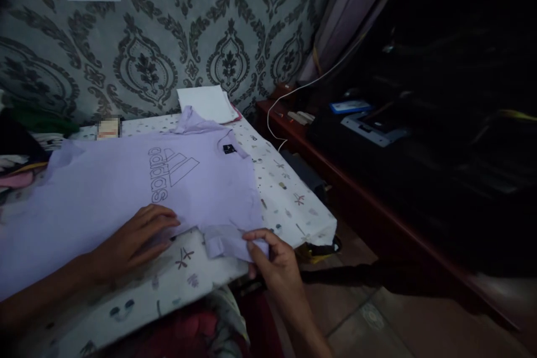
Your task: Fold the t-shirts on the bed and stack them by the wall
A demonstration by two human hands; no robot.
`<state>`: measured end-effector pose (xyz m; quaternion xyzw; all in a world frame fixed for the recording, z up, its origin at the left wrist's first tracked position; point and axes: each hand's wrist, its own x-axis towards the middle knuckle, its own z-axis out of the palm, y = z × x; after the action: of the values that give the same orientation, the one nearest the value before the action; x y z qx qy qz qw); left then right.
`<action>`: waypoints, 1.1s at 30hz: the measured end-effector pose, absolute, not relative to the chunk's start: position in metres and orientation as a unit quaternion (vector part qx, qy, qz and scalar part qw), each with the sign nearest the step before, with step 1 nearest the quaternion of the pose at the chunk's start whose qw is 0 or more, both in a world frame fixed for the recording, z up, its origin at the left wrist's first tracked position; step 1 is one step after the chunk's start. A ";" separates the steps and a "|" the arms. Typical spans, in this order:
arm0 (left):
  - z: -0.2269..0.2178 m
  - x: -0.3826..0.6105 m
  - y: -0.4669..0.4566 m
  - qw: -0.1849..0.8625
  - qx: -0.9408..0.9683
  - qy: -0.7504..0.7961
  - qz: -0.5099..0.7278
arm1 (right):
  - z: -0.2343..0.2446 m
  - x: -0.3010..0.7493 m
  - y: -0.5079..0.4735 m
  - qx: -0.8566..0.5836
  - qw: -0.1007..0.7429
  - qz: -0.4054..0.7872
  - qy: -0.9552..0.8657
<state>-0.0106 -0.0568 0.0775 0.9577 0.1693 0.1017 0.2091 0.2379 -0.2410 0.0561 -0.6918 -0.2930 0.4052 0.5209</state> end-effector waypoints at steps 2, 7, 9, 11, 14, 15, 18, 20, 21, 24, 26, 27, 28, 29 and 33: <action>0.082 0.011 -0.051 0.225 0.957 0.146 0.111 | 0.053 0.241 -0.247 -0.693 0.511 0.415 -0.294; 0.069 0.076 -0.023 0.183 0.974 0.086 0.105 | 0.054 0.240 -0.255 -0.714 0.387 0.432 -0.393; 0.056 0.103 -0.014 0.156 0.980 0.088 0.086 | 0.064 0.250 -0.253 -0.718 0.362 0.400 -0.441; 0.045 0.126 -0.010 0.140 0.984 0.096 0.059 | 0.075 0.270 -0.241 -0.733 0.358 0.326 -0.479; 0.039 0.146 -0.020 0.121 0.987 0.090 0.047 | 0.084 0.308 -0.198 -0.780 0.335 0.174 -0.499; 0.040 0.149 -0.026 0.113 0.989 0.083 0.055 | 0.083 0.320 -0.178 -0.800 0.310 0.130 -0.497; 0.053 0.142 -0.055 0.092 0.991 0.046 0.082 | 0.073 0.344 -0.116 -0.856 0.199 0.085 -0.470; 0.064 0.132 -0.076 0.085 0.994 0.015 0.068 | 0.065 0.349 -0.083 -0.868 0.152 0.083 -0.466; 0.068 0.126 -0.087 0.078 0.996 0.007 0.053 | 0.062 0.349 -0.071 -0.868 0.143 0.081 -0.469; 0.076 0.116 -0.108 0.041 0.999 0.018 0.009 | 0.055 0.347 -0.054 -0.856 0.156 0.068 -0.488; 0.081 0.115 -0.113 0.040 0.998 0.037 -0.028 | 0.053 0.347 -0.054 -0.851 0.168 0.056 -0.495; 0.083 0.115 -0.112 0.062 0.996 0.045 -0.042 | 0.053 0.347 -0.056 -0.850 0.172 0.046 -0.496; 0.085 0.115 -0.111 0.100 0.992 0.052 -0.047 | 0.052 0.347 -0.058 -0.851 0.175 0.037 -0.494; 0.088 0.115 -0.109 0.149 0.986 0.059 -0.040 | 0.051 0.348 -0.060 -0.851 0.175 0.029 -0.493; 0.093 0.110 -0.104 0.307 0.949 0.066 0.017 | 0.044 0.352 -0.060 -0.856 0.157 0.018 -0.493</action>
<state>0.1095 -0.1041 0.0927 0.9492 0.0661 0.0166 0.3071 0.3522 -0.0603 0.0439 -0.8556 -0.4928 0.0179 0.1570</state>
